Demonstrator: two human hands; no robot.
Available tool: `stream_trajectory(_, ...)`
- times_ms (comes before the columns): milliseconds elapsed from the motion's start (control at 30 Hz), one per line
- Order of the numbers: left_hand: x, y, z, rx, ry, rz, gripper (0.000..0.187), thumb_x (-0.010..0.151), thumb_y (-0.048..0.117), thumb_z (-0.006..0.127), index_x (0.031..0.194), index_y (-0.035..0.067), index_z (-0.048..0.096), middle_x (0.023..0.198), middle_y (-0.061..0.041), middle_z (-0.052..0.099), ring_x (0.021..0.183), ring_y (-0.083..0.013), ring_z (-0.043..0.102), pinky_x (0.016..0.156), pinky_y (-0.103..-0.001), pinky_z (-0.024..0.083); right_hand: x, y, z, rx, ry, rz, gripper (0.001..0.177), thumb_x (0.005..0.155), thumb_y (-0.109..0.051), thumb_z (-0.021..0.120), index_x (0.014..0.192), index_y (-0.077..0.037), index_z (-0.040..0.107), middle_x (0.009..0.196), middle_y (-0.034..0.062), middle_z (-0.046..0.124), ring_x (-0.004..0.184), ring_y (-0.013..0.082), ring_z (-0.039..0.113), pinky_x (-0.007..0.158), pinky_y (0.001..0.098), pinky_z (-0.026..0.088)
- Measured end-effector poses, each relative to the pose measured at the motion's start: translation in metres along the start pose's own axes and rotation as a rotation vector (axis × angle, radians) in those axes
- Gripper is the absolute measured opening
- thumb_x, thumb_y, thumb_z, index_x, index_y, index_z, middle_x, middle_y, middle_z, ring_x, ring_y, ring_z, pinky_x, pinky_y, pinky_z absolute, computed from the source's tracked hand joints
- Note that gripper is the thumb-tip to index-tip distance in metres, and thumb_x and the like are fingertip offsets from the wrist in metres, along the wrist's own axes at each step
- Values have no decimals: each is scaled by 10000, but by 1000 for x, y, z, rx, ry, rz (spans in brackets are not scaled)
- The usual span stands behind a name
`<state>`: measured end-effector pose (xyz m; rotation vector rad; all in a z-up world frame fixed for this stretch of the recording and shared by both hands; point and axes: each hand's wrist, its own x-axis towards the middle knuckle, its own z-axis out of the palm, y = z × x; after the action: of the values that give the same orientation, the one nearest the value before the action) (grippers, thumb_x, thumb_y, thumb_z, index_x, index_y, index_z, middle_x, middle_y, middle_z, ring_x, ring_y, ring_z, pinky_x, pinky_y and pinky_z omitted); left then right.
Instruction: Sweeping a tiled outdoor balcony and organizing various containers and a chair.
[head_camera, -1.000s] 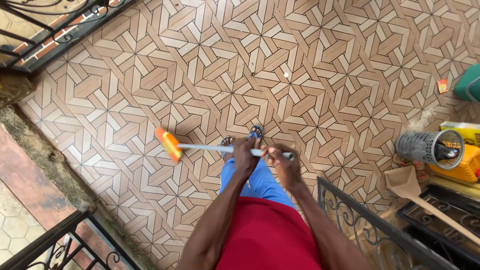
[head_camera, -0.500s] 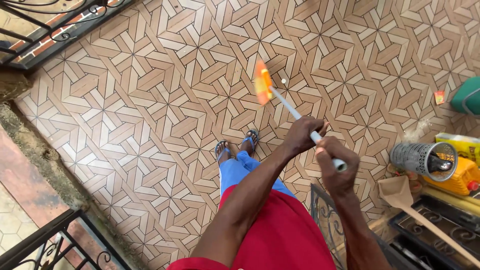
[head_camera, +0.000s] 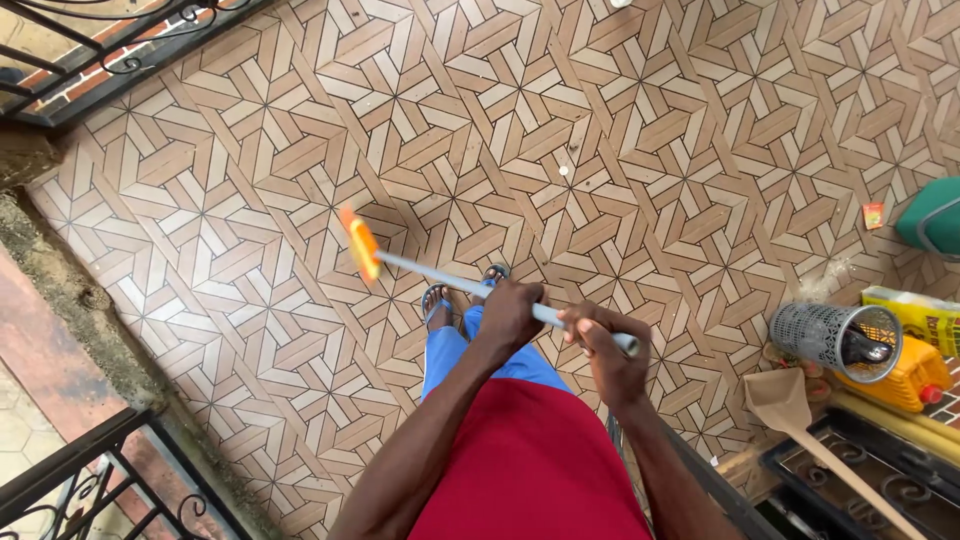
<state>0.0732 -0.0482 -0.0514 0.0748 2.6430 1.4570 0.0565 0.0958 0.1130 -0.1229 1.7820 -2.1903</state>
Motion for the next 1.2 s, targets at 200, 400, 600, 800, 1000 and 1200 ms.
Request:
stream_trajectory(200,2,-14,38,-117,76,74,208,700,173,779,721,104,584,679,-132,627,718,-386,629,683,-496,476,-1,7,-18,-246,95,200,189,935,-39,560,833,62,683,740,70,638,662,112,525,628,273,430)
stream_trajectory(400,62,88,63,-354,47,224,199,722,192,760,746,120,576,693,-83,603,708,-338,614,652,-459,468,-13,-60,-65,-455,155,24,146,943,-22,564,840,54,633,765,39,616,721,107,552,701,267,466)
stream_trajectory(600,78,98,74,-397,27,277,261,868,154,710,731,80,501,647,-92,540,673,-328,572,655,-443,446,-4,-71,-44,-733,18,-190,167,844,45,597,689,18,544,733,59,602,763,173,633,677,305,495)
stream_trajectory(800,71,104,29,-390,-6,430,212,902,149,662,747,99,527,659,-60,561,699,-307,588,669,-429,466,0,-106,-12,-629,-125,-283,173,827,40,590,676,7,513,698,66,549,718,197,575,816,364,539)
stream_trajectory(1000,47,88,-21,-194,-18,200,146,744,200,731,738,143,597,613,-73,590,623,-328,614,582,-474,457,13,-97,-4,-248,-126,-180,242,966,-19,536,727,-34,500,699,47,559,672,146,547,944,360,534)
stream_trajectory(1200,14,7,-56,11,159,-96,164,776,242,754,720,137,641,632,-119,629,600,-363,627,579,-482,496,59,-13,14,-132,-212,187,232,962,-93,565,907,78,711,771,64,665,631,69,516,569,233,429)
